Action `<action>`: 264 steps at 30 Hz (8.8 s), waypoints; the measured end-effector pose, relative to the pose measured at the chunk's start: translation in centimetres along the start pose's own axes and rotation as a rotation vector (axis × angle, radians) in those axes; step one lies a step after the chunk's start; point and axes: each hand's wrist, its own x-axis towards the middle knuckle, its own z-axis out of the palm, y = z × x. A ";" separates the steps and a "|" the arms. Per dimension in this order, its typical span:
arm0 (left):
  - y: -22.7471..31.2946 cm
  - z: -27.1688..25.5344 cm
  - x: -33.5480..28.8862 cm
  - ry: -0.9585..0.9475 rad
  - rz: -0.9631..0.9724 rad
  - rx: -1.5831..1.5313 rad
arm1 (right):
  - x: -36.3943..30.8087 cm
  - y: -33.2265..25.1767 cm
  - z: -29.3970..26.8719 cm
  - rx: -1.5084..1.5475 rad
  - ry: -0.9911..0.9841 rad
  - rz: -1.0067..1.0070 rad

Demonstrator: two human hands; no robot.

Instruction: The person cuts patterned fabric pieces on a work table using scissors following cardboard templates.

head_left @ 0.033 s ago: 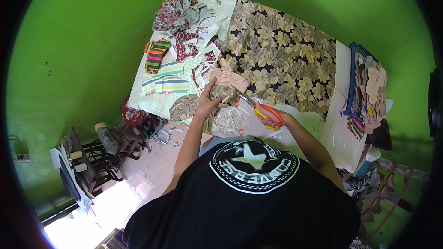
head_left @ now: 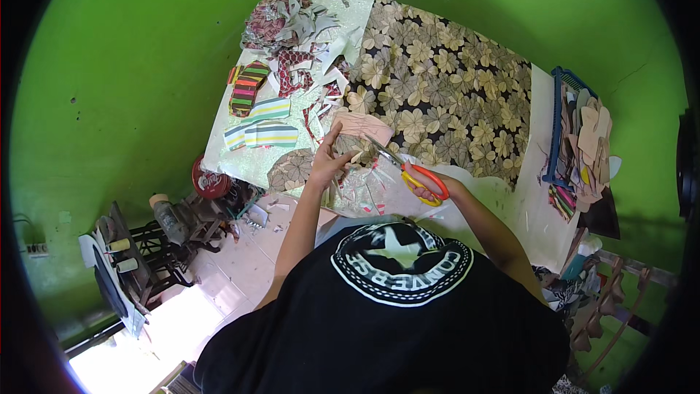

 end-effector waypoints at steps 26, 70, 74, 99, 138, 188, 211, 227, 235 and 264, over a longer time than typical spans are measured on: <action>0.4 -0.2 0.0 0.000 -0.060 -0.034 | 1.5 -0.4 -0.5 0.031 -0.073 0.011; 0.7 -1.0 0.1 -0.042 -0.107 0.005 | 0.8 -2.6 -1.5 -0.230 -0.042 -0.020; 1.0 -0.5 0.0 -0.043 -0.088 -0.018 | 1.3 -2.6 -1.6 -0.220 -0.045 0.000; 1.2 -0.8 0.3 -0.062 -0.039 0.009 | 1.4 -3.4 -2.4 -0.329 -0.070 -0.051; 0.4 -1.0 1.1 -0.097 -0.096 -0.004 | 2.4 -3.9 -2.5 -0.280 -0.087 -0.039; 1.7 -2.0 0.6 -0.151 -0.180 0.058 | -4.2 -7.9 -4.2 -0.397 -0.207 0.088; 1.9 -1.7 0.3 -0.170 -0.201 0.014 | 1.1 -6.5 -4.5 -0.476 -0.152 0.030; 1.9 -1.5 0.5 -0.182 -0.179 0.004 | 1.6 -6.2 -4.6 -0.515 -0.109 -0.003; 2.2 -1.3 0.5 -0.179 -0.198 -0.020 | 1.3 -6.0 -4.1 -0.461 -0.130 -0.017; 2.1 -1.1 0.6 -0.193 -0.164 -0.081 | 2.7 -4.2 -4.8 -0.066 -0.429 -0.025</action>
